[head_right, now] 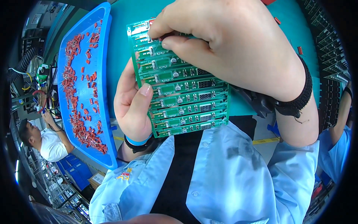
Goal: The person picks up red capacitors from a tray and inserts them into a green circuit board by hand. After filling the board, they place it onto a stack and pick up a new board to repeat the process.
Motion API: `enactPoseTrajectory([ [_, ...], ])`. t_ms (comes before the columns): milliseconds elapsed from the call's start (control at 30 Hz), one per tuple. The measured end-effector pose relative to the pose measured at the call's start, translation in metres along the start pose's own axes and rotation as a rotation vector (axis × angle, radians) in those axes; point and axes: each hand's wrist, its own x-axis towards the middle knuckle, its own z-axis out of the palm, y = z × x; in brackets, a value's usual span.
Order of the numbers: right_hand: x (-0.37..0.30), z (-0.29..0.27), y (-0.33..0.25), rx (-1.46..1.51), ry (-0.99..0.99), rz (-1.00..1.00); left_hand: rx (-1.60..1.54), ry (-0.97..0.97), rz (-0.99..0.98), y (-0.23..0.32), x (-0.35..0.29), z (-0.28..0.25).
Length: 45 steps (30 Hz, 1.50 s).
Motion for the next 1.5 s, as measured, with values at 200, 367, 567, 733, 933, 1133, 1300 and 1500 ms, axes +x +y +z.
enactPoseTrajectory([
  [200,-0.001,0.007,-0.003,0.067,0.021,0.001,-0.006,0.031,0.007,-0.001,-0.004,0.000],
  [367,-0.004,0.013,-0.004,0.096,0.016,0.027,0.040,0.050,-0.019,-0.001,-0.004,-0.001],
  [567,-0.003,0.015,-0.004,0.083,-0.013,0.023,-0.006,0.086,-0.041,-0.002,-0.007,-0.002],
  [733,-0.003,0.018,-0.005,0.068,-0.061,0.064,0.053,0.072,-0.037,-0.003,-0.008,-0.005],
  [933,-0.005,0.027,-0.010,0.048,0.036,0.046,0.056,0.003,0.001,-0.007,-0.007,-0.011],
  [1133,-0.007,0.040,-0.007,0.005,0.078,0.081,0.091,0.009,0.017,-0.010,-0.008,-0.012],
  [1300,-0.004,0.027,-0.009,-0.010,0.014,-0.027,0.115,-0.003,0.036,-0.010,-0.008,-0.014],
  [1500,-0.001,0.023,-0.019,0.024,-0.028,0.048,0.141,0.006,0.033,-0.010,-0.008,-0.015],
])
